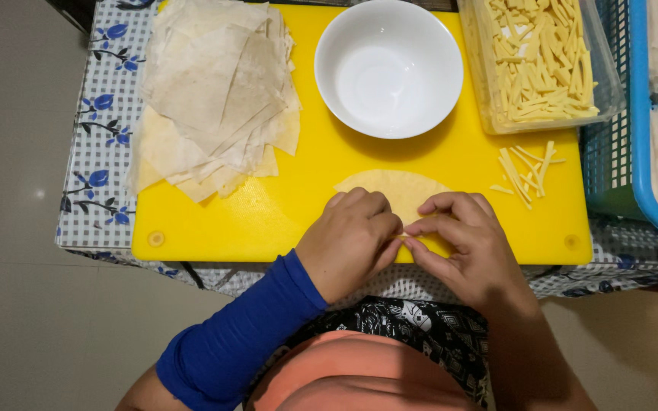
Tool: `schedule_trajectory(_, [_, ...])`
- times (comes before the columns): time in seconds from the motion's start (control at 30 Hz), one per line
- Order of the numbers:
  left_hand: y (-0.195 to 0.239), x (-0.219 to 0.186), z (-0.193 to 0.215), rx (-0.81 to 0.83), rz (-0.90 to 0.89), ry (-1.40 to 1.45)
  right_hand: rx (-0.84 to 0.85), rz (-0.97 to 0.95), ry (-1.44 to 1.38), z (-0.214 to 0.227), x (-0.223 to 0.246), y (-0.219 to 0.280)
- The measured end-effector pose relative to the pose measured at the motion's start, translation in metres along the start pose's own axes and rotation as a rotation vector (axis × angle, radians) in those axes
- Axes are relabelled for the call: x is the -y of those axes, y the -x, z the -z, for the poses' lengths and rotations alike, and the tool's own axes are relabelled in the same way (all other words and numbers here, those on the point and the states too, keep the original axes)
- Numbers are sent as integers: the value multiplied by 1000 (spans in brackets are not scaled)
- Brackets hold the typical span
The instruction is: The person places shredded cheese onto thin square wrappers on a yellow cutting board, then folds and rolls each wrapper into a cylindrical roll. Completed rolls are placed into a blue basket. The person repeats this process multiple times.
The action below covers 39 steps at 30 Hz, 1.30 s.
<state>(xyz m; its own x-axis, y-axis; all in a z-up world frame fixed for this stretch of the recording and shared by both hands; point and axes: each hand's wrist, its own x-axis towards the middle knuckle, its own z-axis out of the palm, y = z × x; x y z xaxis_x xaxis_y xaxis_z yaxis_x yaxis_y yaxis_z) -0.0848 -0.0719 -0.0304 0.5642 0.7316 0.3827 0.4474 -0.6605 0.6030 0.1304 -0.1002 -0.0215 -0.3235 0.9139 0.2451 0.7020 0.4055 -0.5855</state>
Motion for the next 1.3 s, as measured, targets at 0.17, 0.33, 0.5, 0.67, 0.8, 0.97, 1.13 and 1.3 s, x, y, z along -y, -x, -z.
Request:
schedule_trajectory(0.17, [-4,-5,0,-35,28,-36,-11,14,52,-2,1,0])
schedule_trajectory(0.33, [3,-13,-1,-110,-8,-50,-87,48,93,-4,6,3])
schedule_trajectory(0.5, [12,-15,-5,-153,-39,-90,-114,73,119,-5,8,5])
schedule_trajectory(0.67, [12,-14,-9,-145,-39,-120,-127,85,114,-5,8,4])
schedule_trajectory(0.8, [9,-12,-9,-149,-27,-104,-119,37,87,-5,7,3])
schedule_trajectory(0.97, [6,-12,-8,-158,-27,-89,-115,36,137,-7,7,3])
schedule_trajectory(1.13, [3,-9,-4,-129,-44,-102,-120,22,147,-7,9,3])
schedule_trajectory(1.3, [1,-7,-4,-100,-34,-130,-139,-8,143,-7,8,2])
